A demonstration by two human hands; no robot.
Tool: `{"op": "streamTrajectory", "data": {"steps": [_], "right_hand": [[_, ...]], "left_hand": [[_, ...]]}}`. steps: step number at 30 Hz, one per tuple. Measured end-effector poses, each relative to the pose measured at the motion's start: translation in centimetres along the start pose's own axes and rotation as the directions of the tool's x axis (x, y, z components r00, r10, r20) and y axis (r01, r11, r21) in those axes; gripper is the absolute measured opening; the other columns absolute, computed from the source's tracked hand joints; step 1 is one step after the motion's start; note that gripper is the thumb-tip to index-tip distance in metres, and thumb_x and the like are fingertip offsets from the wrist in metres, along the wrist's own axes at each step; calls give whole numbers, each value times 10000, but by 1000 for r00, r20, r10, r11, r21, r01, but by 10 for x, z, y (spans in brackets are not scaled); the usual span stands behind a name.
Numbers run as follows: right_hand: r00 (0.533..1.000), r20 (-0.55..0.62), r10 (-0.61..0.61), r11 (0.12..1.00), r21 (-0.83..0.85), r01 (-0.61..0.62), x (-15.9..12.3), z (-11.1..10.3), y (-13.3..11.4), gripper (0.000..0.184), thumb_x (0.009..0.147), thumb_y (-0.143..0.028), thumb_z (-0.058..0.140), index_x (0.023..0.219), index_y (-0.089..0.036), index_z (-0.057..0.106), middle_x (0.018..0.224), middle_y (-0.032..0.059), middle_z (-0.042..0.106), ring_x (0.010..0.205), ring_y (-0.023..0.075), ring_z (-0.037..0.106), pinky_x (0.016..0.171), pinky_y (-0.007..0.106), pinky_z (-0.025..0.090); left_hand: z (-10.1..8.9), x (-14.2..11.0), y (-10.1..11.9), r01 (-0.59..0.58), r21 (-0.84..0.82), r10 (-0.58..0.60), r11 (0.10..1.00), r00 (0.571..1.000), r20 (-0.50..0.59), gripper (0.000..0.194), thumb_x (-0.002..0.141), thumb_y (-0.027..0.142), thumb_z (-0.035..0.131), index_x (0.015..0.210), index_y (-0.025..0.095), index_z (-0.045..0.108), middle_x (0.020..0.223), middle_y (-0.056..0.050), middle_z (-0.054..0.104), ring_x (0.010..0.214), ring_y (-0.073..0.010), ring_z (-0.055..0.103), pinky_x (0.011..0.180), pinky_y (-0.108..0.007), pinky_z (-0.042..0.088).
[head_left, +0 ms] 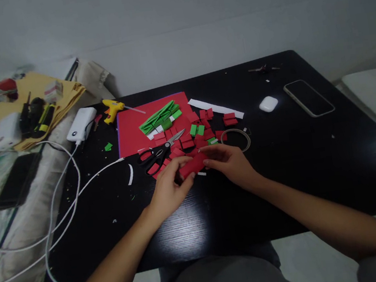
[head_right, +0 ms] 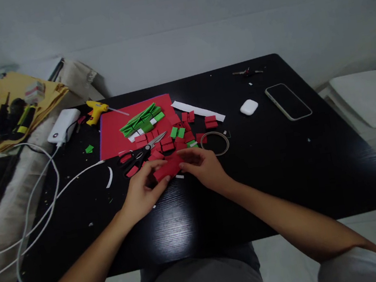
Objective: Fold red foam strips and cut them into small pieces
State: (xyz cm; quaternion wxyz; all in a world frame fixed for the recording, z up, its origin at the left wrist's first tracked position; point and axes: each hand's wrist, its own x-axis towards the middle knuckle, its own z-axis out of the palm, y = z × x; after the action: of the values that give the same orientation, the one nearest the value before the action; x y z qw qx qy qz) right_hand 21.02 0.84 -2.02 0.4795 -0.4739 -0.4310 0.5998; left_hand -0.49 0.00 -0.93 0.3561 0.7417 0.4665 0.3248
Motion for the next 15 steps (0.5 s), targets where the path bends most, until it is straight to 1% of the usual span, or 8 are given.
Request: {"op": "streamTrajectory", "data": {"steps": [3, 5, 6, 8, 11, 13, 15], "right_hand": [[1000, -1, 30, 999, 28, -30, 1, -1, 0, 336, 712, -267, 887, 1035, -230, 801, 1054, 51, 814, 991, 234, 760, 949, 412, 615], [1000, -8, 29, 999, 24, -29, 2, -1, 1, 351, 703, -268, 898, 1035, -223, 796, 1045, 50, 811, 981, 227, 757, 944, 404, 616], [1000, -8, 23, 1000, 21, -23, 2, -1, 2, 358, 699, -268, 903, 1036, -220, 793, 1042, 50, 809, 976, 223, 755, 941, 399, 615], [1000, 1, 7, 1000, 16, -8, 2, -2, 3, 366, 696, -268, 907, 1038, -218, 787, 1046, 50, 805, 972, 217, 752, 931, 388, 615], [1000, 25, -15, 1000, -5, 15, 1, -1, 3, 346, 718, -263, 894, 1042, -225, 778, 1074, 52, 800, 985, 215, 754, 933, 383, 616], [999, 34, -31, 999, -33, 32, -1, -1, 4, 327, 736, -251, 880, 1045, -231, 773, 1083, 52, 799, 996, 215, 756, 939, 384, 618], [998, 42, -56, 997, -53, 59, -2, 0, 4, 309, 754, -238, 862, 1049, -238, 769, 1084, 48, 799, 1002, 213, 759, 942, 383, 622]], "left_hand": [[1, -1, -2, 49, -28, -49, 998, 999, -23, 278, 963, 288, 672, 1234, 224, 660, 968, -35, 707, 651, -127, 566, 553, -234, 441], [0, -1, -2, 42, -12, -43, 999, 998, -50, 244, 973, 312, 670, 1199, 220, 689, 836, -9, 672, 632, -127, 562, 545, -229, 432], [0, -1, -1, 27, 5, -27, 1000, 998, -62, 228, 978, 317, 668, 1181, 218, 701, 805, -2, 665, 629, -126, 567, 549, -228, 434], [-2, -1, 1, -19, 50, 23, 999, 996, -82, 206, 987, 306, 663, 1162, 209, 711, 833, -5, 701, 636, -122, 586, 575, -232, 456], [-3, 1, 5, -93, 113, 104, 989, 990, -97, 189, 997, 271, 653, 1162, 193, 702, 974, -33, 761, 670, -118, 624, 625, -244, 496], [-4, 2, 5, -132, 141, 147, 981, 984, -100, 170, 1003, 255, 647, 1149, 184, 698, 1009, -47, 765, 729, -132, 658, 656, -251, 515], [-4, 3, 5, -172, 154, 188, 973, 978, -95, 143, 1006, 241, 645, 1122, 179, 701, 1007, -56, 758, 826, -155, 689, 724, -268, 537]]}}
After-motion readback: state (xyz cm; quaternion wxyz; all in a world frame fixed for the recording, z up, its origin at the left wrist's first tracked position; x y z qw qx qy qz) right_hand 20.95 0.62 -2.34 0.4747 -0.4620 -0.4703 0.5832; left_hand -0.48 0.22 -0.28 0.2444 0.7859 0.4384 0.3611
